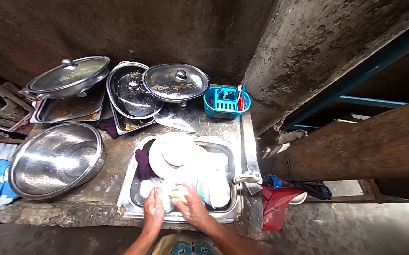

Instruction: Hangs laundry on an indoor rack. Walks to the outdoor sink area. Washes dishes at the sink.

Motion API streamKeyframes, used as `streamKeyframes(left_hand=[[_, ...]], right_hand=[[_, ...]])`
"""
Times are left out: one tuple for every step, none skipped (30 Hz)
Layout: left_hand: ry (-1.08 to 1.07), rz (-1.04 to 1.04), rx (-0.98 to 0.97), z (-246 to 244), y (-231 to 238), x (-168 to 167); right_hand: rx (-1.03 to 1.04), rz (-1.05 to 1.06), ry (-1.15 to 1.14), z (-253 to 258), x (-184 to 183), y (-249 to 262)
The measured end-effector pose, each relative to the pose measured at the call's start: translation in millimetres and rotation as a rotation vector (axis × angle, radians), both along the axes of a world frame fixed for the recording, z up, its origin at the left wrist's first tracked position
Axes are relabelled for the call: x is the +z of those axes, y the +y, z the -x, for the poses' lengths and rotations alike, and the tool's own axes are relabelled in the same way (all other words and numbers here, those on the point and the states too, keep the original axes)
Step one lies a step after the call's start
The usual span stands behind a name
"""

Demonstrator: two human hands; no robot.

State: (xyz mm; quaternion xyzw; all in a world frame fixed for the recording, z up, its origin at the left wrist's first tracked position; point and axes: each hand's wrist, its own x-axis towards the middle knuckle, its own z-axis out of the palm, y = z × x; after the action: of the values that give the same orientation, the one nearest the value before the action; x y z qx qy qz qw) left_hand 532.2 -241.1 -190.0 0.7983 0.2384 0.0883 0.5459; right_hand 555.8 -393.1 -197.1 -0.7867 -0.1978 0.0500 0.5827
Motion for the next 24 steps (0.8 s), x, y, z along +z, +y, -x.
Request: streamKeyframes(left_hand=[[-0.040,0.059,0.008,-3.2,-9.1,1.0],[-0.071,0.074,-0.002,-6.2,-16.0,2.6],[-0.079,0.030,-0.021,-9.6,-21.4,5.7],[-0.097,-0.040,-0.037,-13.7,-27.1,8.4],[-0.135,-0.104,-0.058,-16.3,-32.0,9.9],[-0.210,-0.161,-0.077,-18.7,-35.9,9.4],[-0.297,-0.194,-0.083,-22.3,-39.5,9.4],[-0.373,-0.183,-0.084,-26.2,-42.2,10.7],[-0.431,-0.147,-0.069,-32.0,-45.9,11.7],[-0.465,-0.099,-0.039,-38.3,-51.8,11.3],[-0.468,-0.064,-0.003,-43.2,-58.4,9.9],[-0.458,-0.039,0.026,-47.1,-63.1,9.0],[-0.432,-0.031,0.046,-49.9,-65.4,9.3],[-0.389,-0.034,0.071,-52.9,-65.7,9.7],[-0.336,-0.018,0.099,-55.5,-63.3,9.9],[-0.279,0.051,0.130,-58.0,-59.2,9.5],[-0.234,0.169,0.169,-61.1,-54.7,8.2],[-0.194,0.322,0.190,-63.1,-49.6,9.6],[-0.156,0.443,0.197,-63.6,-44.5,13.8],[-0.107,0.544,0.184,-61.8,-37.9,18.2],[-0.040,0.641,0.161,-58.8,-31.0,21.8],[0.032,0.714,0.146,-58.1,-26.4,22.5],[0.096,0.760,0.155,-59.4,-24.5,18.8],[0.131,0.792,0.203,-60.8,-25.0,11.2]], right_hand=[[-0.025,0.007,-0.114,0.5,-2.9,15.0],[-0.096,0.029,-0.181,-1.5,-2.4,25.9],[-0.184,0.047,-0.163,-7.8,2.1,30.9],[-0.272,0.024,-0.034,-17.4,8.9,30.4],[-0.373,-0.065,0.165,-30.9,13.9,28.1],[-0.474,-0.233,0.347,-46.7,11.7,25.4],[-0.545,-0.442,0.530,-59.0,4.3,22.8],[-0.602,-0.620,0.677,-62.8,-0.7,21.9],[-0.663,-0.725,0.754,-60.6,-1.4,23.6],[-0.710,-0.767,0.774,-54.2,2.1,27.3],[-0.738,-0.755,0.746,-44.6,7.2,33.8],[-0.742,-0.699,0.692,-33.9,12.0,40.7],[-0.724,-0.626,0.629,-24.1,15.2,44.4],[-0.698,-0.527,0.578,-16.3,17.2,45.0],[-0.662,-0.434,0.544,-9.4,18.7,44.0],[-0.624,-0.364,0.537,-4.8,19.3,41.9],[-0.614,-0.333,0.556,-5.2,17.9,38.9],[-0.649,-0.344,0.587,-11.5,14.4,34.3],[-0.700,-0.409,0.641,-21.3,10.8,28.1],[-0.740,-0.508,0.715,-31.3,7.5,20.9],[-0.722,-0.630,0.797,-38.4,6.3,13.5],[-0.641,-0.745,0.885,-42.7,9.1,6.5],[-0.541,-0.796,0.960,-44.5,14.7,1.5],[-0.456,-0.812,1.013,-44.0,18.1,-0.4]])
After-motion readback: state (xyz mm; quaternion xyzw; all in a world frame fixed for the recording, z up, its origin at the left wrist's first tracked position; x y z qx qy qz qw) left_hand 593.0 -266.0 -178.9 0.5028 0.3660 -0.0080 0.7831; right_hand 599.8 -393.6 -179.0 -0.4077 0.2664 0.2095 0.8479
